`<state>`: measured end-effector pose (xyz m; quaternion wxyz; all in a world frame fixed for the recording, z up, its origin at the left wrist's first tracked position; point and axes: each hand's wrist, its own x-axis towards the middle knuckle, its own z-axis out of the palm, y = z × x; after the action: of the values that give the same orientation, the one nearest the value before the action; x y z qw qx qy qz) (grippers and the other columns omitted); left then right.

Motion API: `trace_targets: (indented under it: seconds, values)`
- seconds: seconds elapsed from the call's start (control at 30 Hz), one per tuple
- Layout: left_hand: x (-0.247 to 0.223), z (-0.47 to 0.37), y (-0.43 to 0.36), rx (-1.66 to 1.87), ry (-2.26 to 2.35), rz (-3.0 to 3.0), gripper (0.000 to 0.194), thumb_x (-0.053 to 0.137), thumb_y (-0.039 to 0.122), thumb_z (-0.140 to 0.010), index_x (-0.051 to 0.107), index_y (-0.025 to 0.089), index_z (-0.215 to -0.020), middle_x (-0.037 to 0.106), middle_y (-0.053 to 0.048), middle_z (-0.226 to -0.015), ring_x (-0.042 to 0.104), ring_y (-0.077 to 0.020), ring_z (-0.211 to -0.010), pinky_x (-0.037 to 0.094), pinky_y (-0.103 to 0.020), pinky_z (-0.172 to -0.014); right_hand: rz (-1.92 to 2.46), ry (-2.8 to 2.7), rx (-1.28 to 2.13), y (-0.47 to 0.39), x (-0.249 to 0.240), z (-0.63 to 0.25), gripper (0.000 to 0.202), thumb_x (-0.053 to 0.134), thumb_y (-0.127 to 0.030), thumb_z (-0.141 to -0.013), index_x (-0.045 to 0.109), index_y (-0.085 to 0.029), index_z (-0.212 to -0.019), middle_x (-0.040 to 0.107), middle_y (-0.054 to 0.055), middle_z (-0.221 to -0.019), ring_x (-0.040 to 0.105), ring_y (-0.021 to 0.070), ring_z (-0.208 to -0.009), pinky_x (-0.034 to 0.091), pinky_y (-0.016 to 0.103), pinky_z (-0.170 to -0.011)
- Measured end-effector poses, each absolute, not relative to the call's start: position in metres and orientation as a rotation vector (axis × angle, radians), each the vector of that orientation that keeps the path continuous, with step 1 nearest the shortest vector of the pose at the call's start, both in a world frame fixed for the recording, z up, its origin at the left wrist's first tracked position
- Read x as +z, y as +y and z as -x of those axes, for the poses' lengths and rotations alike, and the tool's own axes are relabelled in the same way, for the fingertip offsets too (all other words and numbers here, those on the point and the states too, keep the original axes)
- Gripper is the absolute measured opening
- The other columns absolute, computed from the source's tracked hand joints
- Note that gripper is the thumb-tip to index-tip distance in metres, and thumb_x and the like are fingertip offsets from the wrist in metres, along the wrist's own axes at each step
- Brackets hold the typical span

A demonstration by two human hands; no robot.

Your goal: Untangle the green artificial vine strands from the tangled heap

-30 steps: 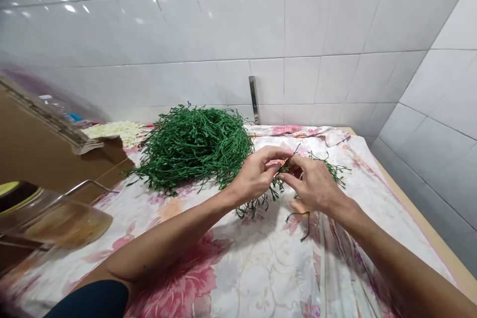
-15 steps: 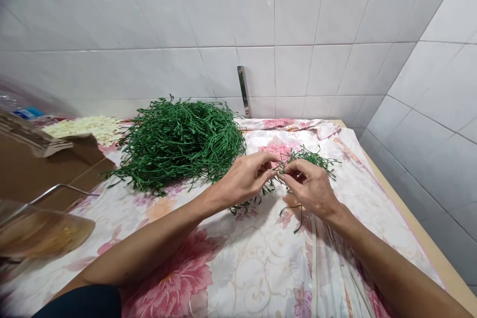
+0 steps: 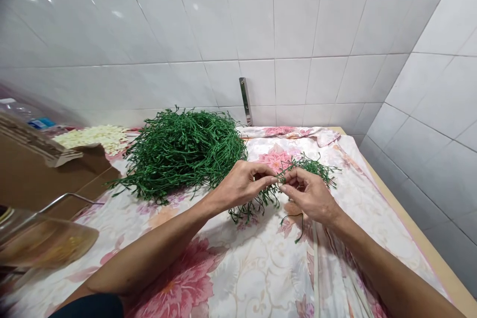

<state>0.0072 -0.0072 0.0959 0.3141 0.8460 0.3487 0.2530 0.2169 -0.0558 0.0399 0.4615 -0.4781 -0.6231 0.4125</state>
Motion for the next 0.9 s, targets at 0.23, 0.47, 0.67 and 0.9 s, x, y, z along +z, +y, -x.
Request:
trace_targets:
  seconds: [0.23,0.47,0.67,0.9]
  values:
    - [0.0912,-0.0087,-0.0090,0.704,0.911,-2.223,0.021,0.062,0.027,-0.091,0.077,0.014,-0.088,0.071,-0.002,-0.072,0.055,-0.0106,-0.062,0.041,-0.025,-0.062,1.153,-1.462,1.254,-0.0552,0.0429,-0.2175,0.037,0.071,-0.054,-0.088,0.069,-0.016,-0.088,0.061,0.001,-0.078,0.048,0.0101,-0.060,0.037,0.026,-0.055]
    - [0.0935,-0.0120,-0.0117,0.712,0.901,-2.233,0.019,0.059,0.024,-0.092,0.077,0.016,-0.089,0.070,-0.001,-0.073,0.053,-0.0101,-0.062,0.039,-0.024,-0.060,1.168,-1.385,1.190,-0.0554,0.0399,-0.2164,0.042,0.069,-0.057,-0.089,0.065,-0.017,-0.077,0.052,-0.003,-0.063,0.043,0.0102,-0.055,0.032,0.026,-0.052]
    - [0.0940,-0.0130,-0.0123,0.714,0.918,-2.228,0.020,0.057,0.024,-0.093,0.073,0.015,-0.087,0.068,0.000,-0.074,0.052,-0.0105,-0.065,0.037,-0.025,-0.061,1.191,-1.272,1.155,-0.0558,0.0384,-0.2118,0.039,0.071,-0.054,-0.087,0.061,-0.018,-0.073,0.051,-0.004,-0.059,0.045,0.0106,-0.052,0.033,0.026,-0.051]
    - [0.0923,-0.0121,-0.0113,0.665,0.930,-2.148,0.022,0.060,0.033,-0.090,0.072,0.015,-0.086,0.054,0.003,-0.064,0.043,-0.0094,-0.059,0.032,-0.024,-0.055,1.147,-1.345,1.176,-0.0552,0.0395,-0.2149,0.038,0.074,-0.053,-0.085,0.067,-0.017,-0.080,0.054,-0.003,-0.063,0.044,0.0095,-0.054,0.033,0.025,-0.052]
